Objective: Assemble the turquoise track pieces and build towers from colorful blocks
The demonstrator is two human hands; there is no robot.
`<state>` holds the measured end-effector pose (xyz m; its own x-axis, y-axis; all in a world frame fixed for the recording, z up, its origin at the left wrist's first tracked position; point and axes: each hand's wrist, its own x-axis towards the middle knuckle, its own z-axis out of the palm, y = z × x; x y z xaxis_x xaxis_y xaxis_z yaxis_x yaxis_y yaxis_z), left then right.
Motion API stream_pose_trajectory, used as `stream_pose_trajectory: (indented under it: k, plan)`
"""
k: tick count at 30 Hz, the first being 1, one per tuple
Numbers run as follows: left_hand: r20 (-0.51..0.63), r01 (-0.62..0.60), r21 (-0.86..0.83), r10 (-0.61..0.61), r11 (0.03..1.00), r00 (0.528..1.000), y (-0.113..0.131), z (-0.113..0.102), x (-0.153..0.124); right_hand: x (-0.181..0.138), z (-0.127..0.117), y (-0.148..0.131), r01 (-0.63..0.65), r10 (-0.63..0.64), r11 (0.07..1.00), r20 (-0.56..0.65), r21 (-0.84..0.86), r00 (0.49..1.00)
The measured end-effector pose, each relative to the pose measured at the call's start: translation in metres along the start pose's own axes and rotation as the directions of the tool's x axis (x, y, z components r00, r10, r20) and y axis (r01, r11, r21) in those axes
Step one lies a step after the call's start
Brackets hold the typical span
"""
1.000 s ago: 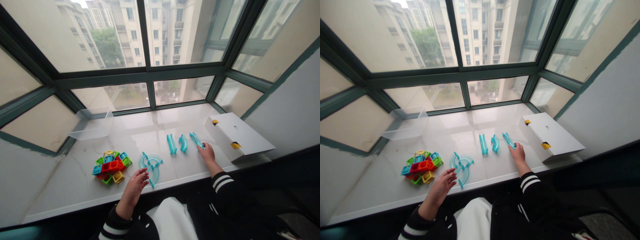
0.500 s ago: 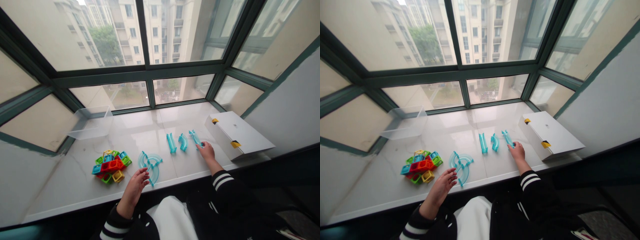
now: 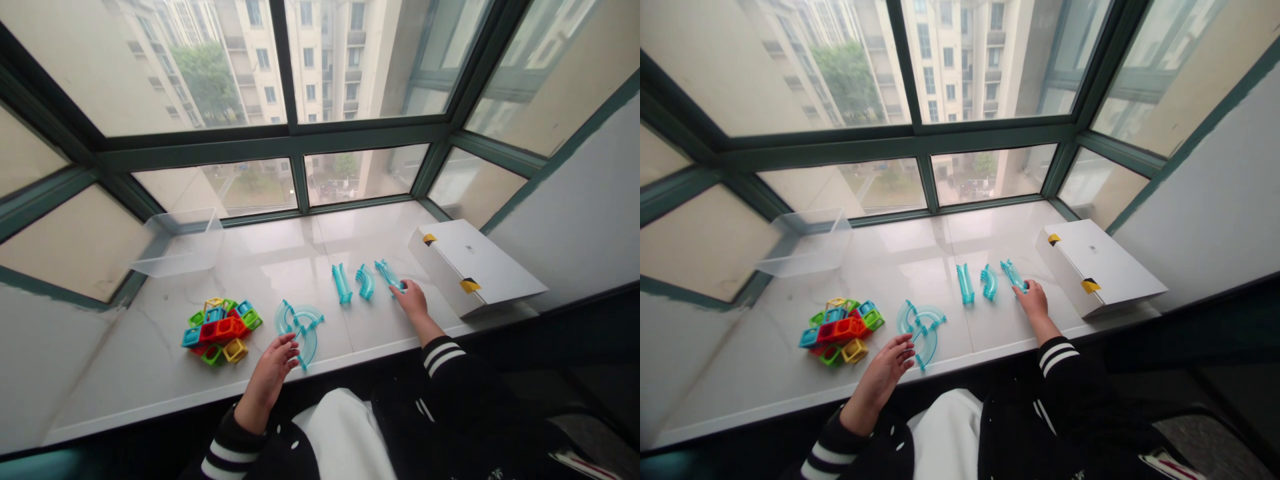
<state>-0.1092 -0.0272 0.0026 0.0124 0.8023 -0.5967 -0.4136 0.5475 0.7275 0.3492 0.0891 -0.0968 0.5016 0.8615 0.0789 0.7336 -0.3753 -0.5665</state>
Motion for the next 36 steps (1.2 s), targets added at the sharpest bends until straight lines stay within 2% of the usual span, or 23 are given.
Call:
stream_pose_trajectory:
  k: [9,18,26,31,36]
  plan:
    - [0.004,-0.003,0.010,0.003,1.000,1.000,-0.003,-0.002,0.003,-0.019,0.010,0.012,-0.022,0.022,0.999,0.006,-0.024,1.000]
    - [0.016,-0.012,-0.007,0.012,1.000,1.000,-0.004,-0.003,0.001,-0.014,0.013,0.008,-0.023,0.023,1.000,0.004,0.007,1.000]
    - [-0.003,-0.001,-0.011,0.001,1.000,1.000,-0.003,-0.002,-0.002,-0.021,0.011,0.008,-0.064,0.063,0.991,0.010,0.122,0.998]
    - [0.004,-0.016,-0.016,0.016,1.000,1.000,-0.003,-0.003,-0.004,-0.039,0.010,0.012,-0.088,0.103,0.969,-0.055,0.232,0.993]
    - [0.005,-0.017,-0.016,0.017,1.000,1.000,-0.004,-0.004,-0.003,-0.058,0.011,0.019,-0.057,0.069,0.965,-0.036,0.257,0.997]
